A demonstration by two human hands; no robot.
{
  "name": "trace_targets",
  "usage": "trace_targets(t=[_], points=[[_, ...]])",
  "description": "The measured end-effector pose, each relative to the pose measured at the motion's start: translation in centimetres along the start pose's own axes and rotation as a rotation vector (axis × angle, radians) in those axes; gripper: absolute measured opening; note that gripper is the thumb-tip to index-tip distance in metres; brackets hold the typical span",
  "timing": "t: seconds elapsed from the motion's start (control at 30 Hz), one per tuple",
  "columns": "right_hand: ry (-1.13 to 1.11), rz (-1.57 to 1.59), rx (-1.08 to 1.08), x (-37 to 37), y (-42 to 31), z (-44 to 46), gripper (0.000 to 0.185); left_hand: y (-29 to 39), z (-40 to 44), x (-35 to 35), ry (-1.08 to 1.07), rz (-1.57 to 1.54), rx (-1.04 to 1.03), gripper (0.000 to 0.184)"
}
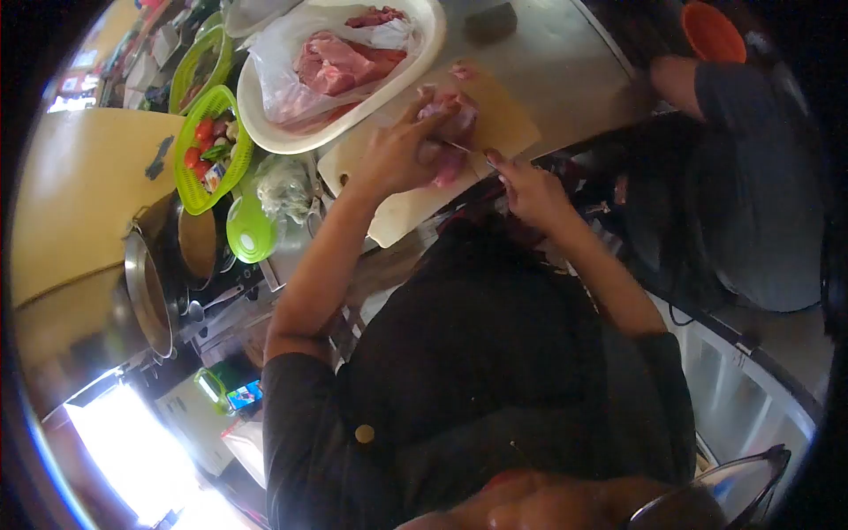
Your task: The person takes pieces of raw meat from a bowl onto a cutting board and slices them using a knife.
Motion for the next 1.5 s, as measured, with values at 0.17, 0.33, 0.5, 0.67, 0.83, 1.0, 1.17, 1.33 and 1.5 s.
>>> trace_targets(t=[0.17, 0.33, 0.5, 0.67, 0.83, 1.0, 1.17, 1.33, 1.5], points=[[-0.069, 0.060, -0.149, 0.7, 3.2, -5.5, 0.053, -0.7, -1.6, 0.9, 0.153, -0.009, -0.020, 0.063], [0.029, 0.233, -0.163, 1.6, 2.0, -8.8, 0.055, -2.8, -3.9, 0.9, 0.259, -0.307, 0.128, 0.044], [0.022, 0.136, -0.141, 2.1, 1.4, -8.5, 0.059, -2.6, -1.3, 0.5, 0.234, 0.019, -0.023, 0.032], [0.017, 0.019, -0.126, 3.3, 0.7, -8.4, 0.054, -2.2, 0.9, 0.6, 0.103, -0.053, 0.054, 0.035], [-0.019, 0.040, -0.166, 2.7, 0.4, -8.1, 0.055, -1.7, 0.7, 0.5, -0.035, -0.097, 0.156, 0.046], [-0.091, 0.016, -0.137, 2.7, 1.3, -7.0, 0.056, -1.0, 1.3, -0.2, 0.012, 0.030, 0.064, 0.059], [0.023, -0.049, -0.026, 1.2, 0.2, -2.1, 0.054, -0.2, 1.5, -0.9, -0.053, 0.054, 0.068, 0.065], [-0.098, 0.046, -0.037, -2.0, 1.0, 0.6, 0.056, 0.9, 0.8, -2.1, -0.111, 0.132, 0.025, 0.069], [-0.226, 0.010, -0.215, -0.8, 3.3, -4.8, 0.053, -1.5, 0.6, -1.9, 0.012, 0.034, 0.005, 0.070]])
Point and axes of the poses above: each hand's wrist, its own z-axis towards the middle knuckle, its own x-axis out of the back of the hand, y = z × x, the point moved 10 cm from there along z, towards the middle knuckle, and after that the axes turned 11 degrees about x, right-handed, at the moved point
